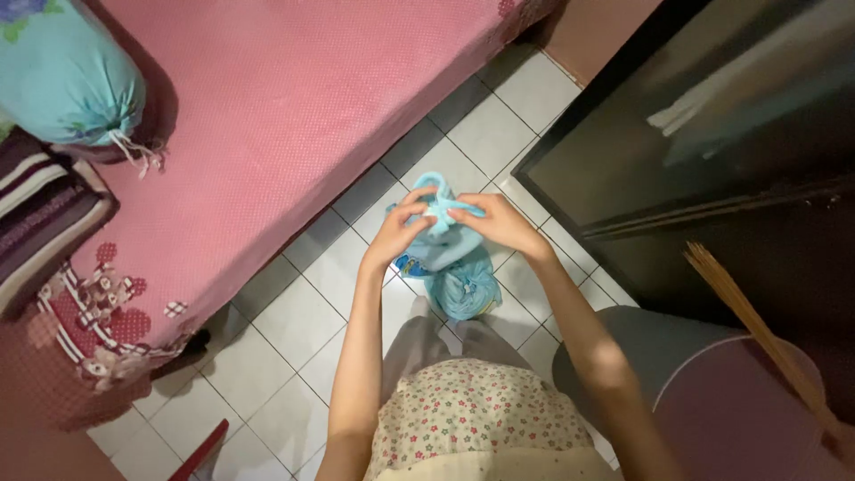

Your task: The person folds a light blue cartoon-printed blanket on the floor, then spreads it on a pink bed and folds it again into a compact rectangle.

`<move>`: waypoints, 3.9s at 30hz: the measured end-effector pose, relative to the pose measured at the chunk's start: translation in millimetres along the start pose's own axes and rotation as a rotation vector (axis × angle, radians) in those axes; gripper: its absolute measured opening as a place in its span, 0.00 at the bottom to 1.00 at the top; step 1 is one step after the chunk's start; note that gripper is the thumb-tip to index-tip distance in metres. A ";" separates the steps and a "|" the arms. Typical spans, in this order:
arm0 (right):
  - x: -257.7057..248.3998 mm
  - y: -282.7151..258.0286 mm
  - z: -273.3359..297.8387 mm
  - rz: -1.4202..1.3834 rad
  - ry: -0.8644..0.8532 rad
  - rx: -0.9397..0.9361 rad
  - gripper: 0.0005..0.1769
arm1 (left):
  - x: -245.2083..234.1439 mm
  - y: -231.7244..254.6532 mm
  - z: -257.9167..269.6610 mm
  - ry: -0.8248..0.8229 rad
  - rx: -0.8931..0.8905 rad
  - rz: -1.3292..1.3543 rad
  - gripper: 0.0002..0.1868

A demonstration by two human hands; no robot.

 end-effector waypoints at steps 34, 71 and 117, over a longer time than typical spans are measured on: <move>66.6 279.0 80.4 -0.150 0.755 0.330 0.28 | -167.9 -58.8 81.0 0.706 -0.086 -0.408 0.05; 74.6 251.6 96.4 -0.115 0.745 0.571 0.17 | -104.5 13.2 40.4 0.391 -0.178 -0.149 0.09; -37.0 84.6 108.7 0.002 0.438 0.236 0.13 | 127.0 -48.9 -27.0 -0.089 -0.150 0.022 0.06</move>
Point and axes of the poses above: each hand's wrist, its own z-axis away from the middle knuckle, its own x-axis out of the palm, y = z × x, the point moved 6 cm from there along -z, towards the middle knuckle, and after that the axes turned 1 degree about z, right-handed, at the moved point
